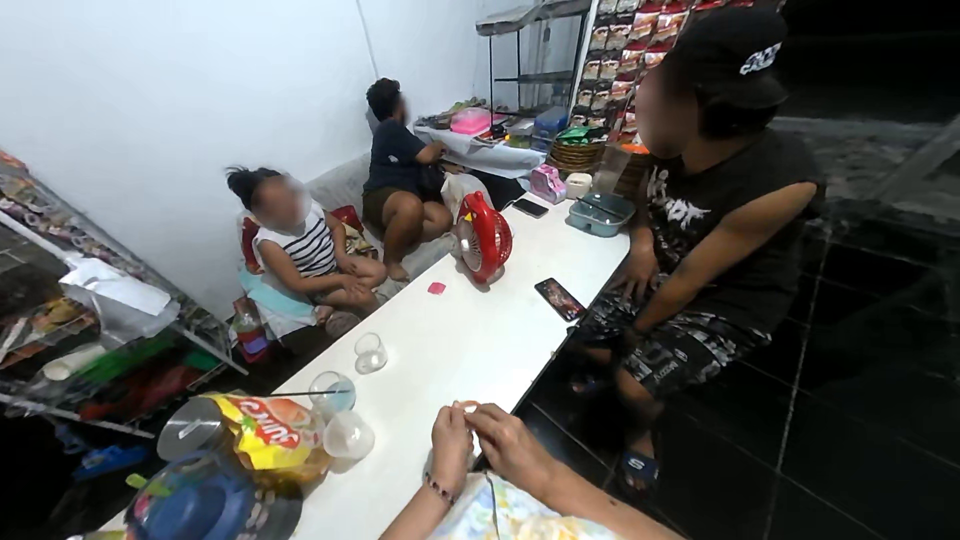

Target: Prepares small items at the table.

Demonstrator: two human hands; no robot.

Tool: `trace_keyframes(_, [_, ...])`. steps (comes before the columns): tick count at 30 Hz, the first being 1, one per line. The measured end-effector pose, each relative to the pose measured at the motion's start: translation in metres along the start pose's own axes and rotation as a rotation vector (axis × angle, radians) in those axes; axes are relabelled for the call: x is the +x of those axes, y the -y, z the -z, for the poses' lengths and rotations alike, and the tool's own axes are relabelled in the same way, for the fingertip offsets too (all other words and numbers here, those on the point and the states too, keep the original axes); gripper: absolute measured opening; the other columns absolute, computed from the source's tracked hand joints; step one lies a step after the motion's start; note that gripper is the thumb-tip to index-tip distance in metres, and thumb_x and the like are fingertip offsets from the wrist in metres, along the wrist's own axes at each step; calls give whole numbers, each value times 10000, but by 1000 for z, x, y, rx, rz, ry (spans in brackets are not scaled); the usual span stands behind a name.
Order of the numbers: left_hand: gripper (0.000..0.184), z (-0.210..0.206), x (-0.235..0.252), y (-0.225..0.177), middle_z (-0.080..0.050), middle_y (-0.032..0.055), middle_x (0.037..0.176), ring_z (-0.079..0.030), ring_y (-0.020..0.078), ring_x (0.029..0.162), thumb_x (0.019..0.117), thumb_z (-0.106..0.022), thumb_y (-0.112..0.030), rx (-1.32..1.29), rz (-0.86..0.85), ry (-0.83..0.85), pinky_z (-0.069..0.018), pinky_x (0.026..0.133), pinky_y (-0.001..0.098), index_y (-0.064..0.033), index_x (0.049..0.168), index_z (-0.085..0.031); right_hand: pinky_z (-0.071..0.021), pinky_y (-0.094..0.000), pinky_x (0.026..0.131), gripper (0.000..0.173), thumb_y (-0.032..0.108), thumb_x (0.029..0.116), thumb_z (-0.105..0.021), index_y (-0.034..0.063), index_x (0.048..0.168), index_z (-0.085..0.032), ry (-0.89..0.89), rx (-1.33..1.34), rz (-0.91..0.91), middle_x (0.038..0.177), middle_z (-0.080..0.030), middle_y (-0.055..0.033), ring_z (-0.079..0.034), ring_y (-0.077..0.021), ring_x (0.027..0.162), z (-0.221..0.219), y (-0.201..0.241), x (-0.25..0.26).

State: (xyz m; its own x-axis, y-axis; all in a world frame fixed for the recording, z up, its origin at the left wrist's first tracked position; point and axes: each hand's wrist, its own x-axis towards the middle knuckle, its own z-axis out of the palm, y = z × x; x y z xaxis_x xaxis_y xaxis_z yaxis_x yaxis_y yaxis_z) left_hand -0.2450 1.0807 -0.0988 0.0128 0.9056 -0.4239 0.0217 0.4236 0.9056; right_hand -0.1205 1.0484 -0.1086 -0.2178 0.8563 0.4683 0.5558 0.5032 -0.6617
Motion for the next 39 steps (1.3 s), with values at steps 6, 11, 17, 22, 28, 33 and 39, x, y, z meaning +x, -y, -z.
trace_keyframes(6, [248,2,-5,3,-621,35,816,-603,80,662,1103,-406,-202,-226,5,209,-531,616,246,6,1105,-542,-618,-386,830,146,-64,844,-680,-70,978,-736,-10,8,14,1071,-718,-240,-743,-324,942,1,0,0])
trace_keyframes(11, [249,1,-8,-3,-671,59,827,-676,133,721,1085,-353,-116,-421,150,213,-581,652,287,-13,1126,-576,-627,-373,770,164,-55,843,-683,-62,1003,-720,26,-39,44,1080,-709,-235,-747,-307,885,1,4,-1])
trace_keyframes(17, [247,-3,-6,1,-620,25,715,-618,90,608,1085,-349,-93,-441,89,125,-546,584,237,-25,996,-569,-605,-385,787,260,-34,826,-681,-109,1074,-661,35,13,-93,1078,-641,-281,-703,-336,882,3,12,-2])
trace_keyframes(22, [236,-4,-6,-4,-565,23,669,-551,83,525,1093,-360,-120,-459,138,54,-493,500,214,-42,959,-538,-554,-375,825,214,-25,869,-642,-106,1059,-699,87,241,-399,1017,-673,-244,-667,-284,891,14,19,-2])
trace_keyframes(28, [270,0,-5,-5,-533,-6,621,-474,48,446,1090,-337,-136,-518,177,103,-417,421,172,-71,923,-540,-471,-178,572,211,85,1016,-536,40,1196,-637,336,925,-806,925,-687,29,-552,2,618,33,-2,-4])
trace_keyframes(33, [293,2,-10,-7,-574,-2,667,-487,40,470,1091,-312,-136,-478,138,181,-416,438,164,-74,935,-552,-412,-141,491,202,69,976,-499,88,1091,-665,274,1257,-861,815,-658,44,-494,22,539,35,-21,-14])
trace_keyframes(39, [295,6,-19,-6,-625,-20,719,-499,10,512,1054,-336,-77,-292,37,408,-424,474,155,-54,956,-614,-375,-126,427,162,-58,955,-491,73,974,-585,-6,1286,-1038,728,-642,-1,-479,11,471,37,-16,-4])
